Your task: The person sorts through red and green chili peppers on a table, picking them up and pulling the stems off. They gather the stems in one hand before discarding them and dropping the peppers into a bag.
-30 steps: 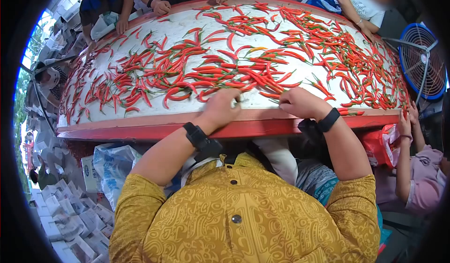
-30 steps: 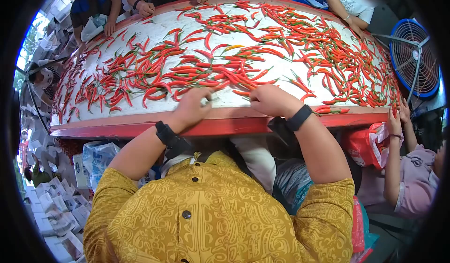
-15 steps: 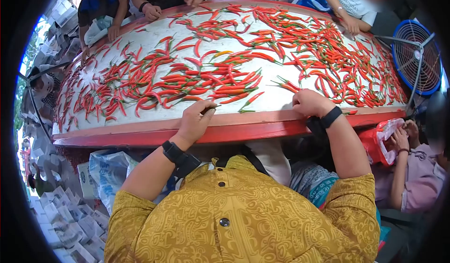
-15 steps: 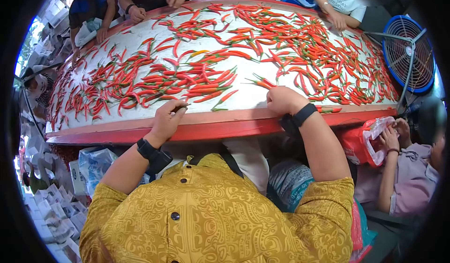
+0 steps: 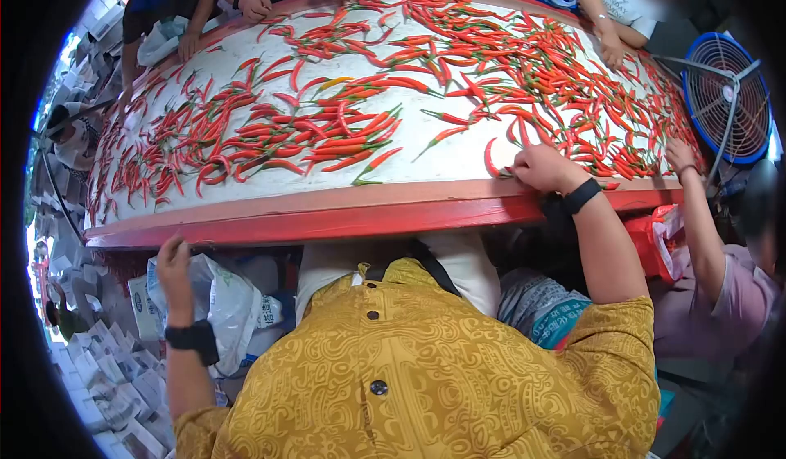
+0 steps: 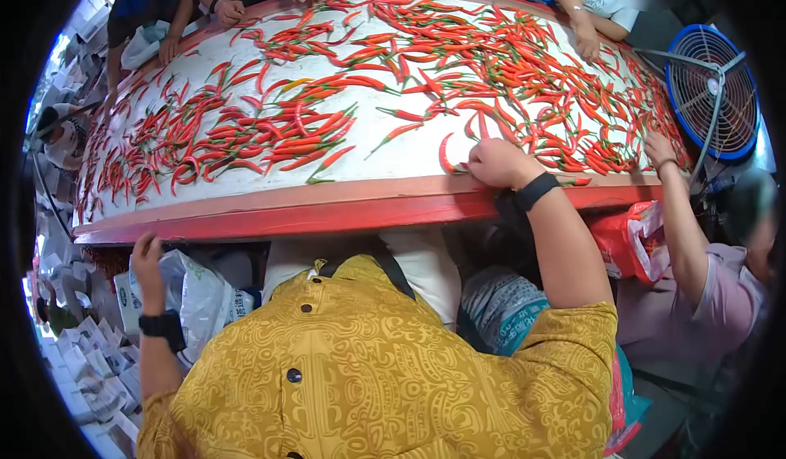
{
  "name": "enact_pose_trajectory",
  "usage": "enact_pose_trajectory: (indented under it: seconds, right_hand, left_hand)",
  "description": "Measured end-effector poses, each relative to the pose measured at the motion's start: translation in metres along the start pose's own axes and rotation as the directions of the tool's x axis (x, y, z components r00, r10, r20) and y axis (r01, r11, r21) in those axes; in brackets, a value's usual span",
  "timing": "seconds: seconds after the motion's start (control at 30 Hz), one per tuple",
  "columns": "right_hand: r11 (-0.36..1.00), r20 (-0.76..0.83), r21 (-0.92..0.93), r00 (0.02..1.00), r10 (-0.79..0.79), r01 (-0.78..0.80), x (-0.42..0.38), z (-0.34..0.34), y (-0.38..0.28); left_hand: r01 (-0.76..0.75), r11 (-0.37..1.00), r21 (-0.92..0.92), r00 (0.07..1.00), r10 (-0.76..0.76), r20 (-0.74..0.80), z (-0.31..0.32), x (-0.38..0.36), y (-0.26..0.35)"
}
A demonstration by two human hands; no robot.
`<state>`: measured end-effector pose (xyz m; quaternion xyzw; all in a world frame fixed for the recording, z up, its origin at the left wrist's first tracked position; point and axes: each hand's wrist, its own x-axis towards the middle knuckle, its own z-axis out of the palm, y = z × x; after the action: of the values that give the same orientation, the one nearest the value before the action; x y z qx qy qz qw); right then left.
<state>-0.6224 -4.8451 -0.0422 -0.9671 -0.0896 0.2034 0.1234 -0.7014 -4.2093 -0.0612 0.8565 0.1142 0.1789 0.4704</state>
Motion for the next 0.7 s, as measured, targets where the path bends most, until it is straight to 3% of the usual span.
enact_pose_trajectory:
  seconds: [0.03,0.07,0.1,0.13,0.17,0.23,0.3,0.37,0.4,0.43,0.47,0.5,0.57,0.63,0.7]
  right_hand:
    - [0.999,-0.079,0.004,0.995,-0.054,0.054,0.002,0.004,0.006]
    - [0.962,-0.260,0.020,0.931,-0.258,0.272,0.004,0.009,0.011]
    - [0.879,-0.431,-0.007,0.791,-0.433,0.477,0.006,0.012,0.014]
    - [0.862,-0.369,0.083,0.819,-0.440,0.500,0.004,0.005,0.012]
    - [0.873,-0.371,0.330,0.899,-0.231,0.360,0.003,-0.002,0.018]
    - [0.955,-0.249,0.245,0.963,-0.104,0.167,-0.009,-0.027,0.023]
    - [0.970,0.065,0.239,0.997,0.032,-0.047,-0.014,-0.031,0.045]
    - [0.970,0.232,0.205,0.969,0.086,-0.135,-0.020,-0.026,0.058]
    - [0.995,0.255,0.069,0.965,0.056,-0.075,-0.024,-0.030,0.055]
    - [0.995,0.255,0.065,0.965,0.056,-0.074,-0.020,-0.021,0.067]
    - [0.988,-0.107,-0.036,0.982,-0.155,0.151,-0.011,-0.003,0.085]
    - [0.925,-0.423,-0.203,0.824,-0.377,0.320,-0.006,0.007,0.096]
    - [0.932,-0.407,-0.174,0.838,-0.363,0.319,-0.011,-0.010,0.087]
    - [0.929,-0.330,0.052,0.885,-0.330,0.365,-0.013,-0.020,0.086]
    - [0.938,-0.374,0.065,0.880,-0.294,0.341,-0.022,-0.023,0.088]
  left_hand:
    - [0.075,0.994,0.083,0.994,-0.067,-0.092,-0.021,-0.006,-0.014]
    - [0.157,0.981,0.115,0.987,-0.150,-0.063,-0.040,-0.015,-0.037]
    - [0.237,0.960,0.148,0.972,-0.233,-0.039,-0.055,-0.027,-0.064]
    - [0.311,0.881,0.357,0.928,-0.363,0.085,-0.066,-0.040,-0.084]
    - [0.336,0.762,0.553,0.849,-0.500,0.173,-0.069,-0.057,-0.106]
    - [-0.022,0.614,0.789,0.929,-0.279,0.243,-0.082,-0.084,-0.182]
    - [-0.055,0.682,0.729,0.922,-0.245,0.298,-0.076,-0.101,-0.191]
    - [-0.088,0.744,0.662,0.914,-0.204,0.351,-0.069,-0.105,-0.188]
    - [-0.007,0.685,0.728,0.970,-0.171,0.170,-0.061,-0.102,-0.171]
    - [0.091,0.625,0.775,0.992,-0.125,-0.015,-0.051,-0.098,-0.149]
    - [0.030,0.736,0.676,0.999,-0.011,-0.032,-0.040,-0.088,-0.124]
    - [-0.048,0.822,0.567,0.993,0.102,-0.064,-0.025,-0.074,-0.093]
    - [-0.258,0.922,0.291,0.962,0.274,-0.016,0.041,-0.061,-0.003]
    - [-0.315,0.934,0.170,0.940,0.282,0.193,0.109,-0.064,0.079]
    - [-0.497,0.867,-0.005,0.782,0.451,0.431,0.178,-0.080,0.151]
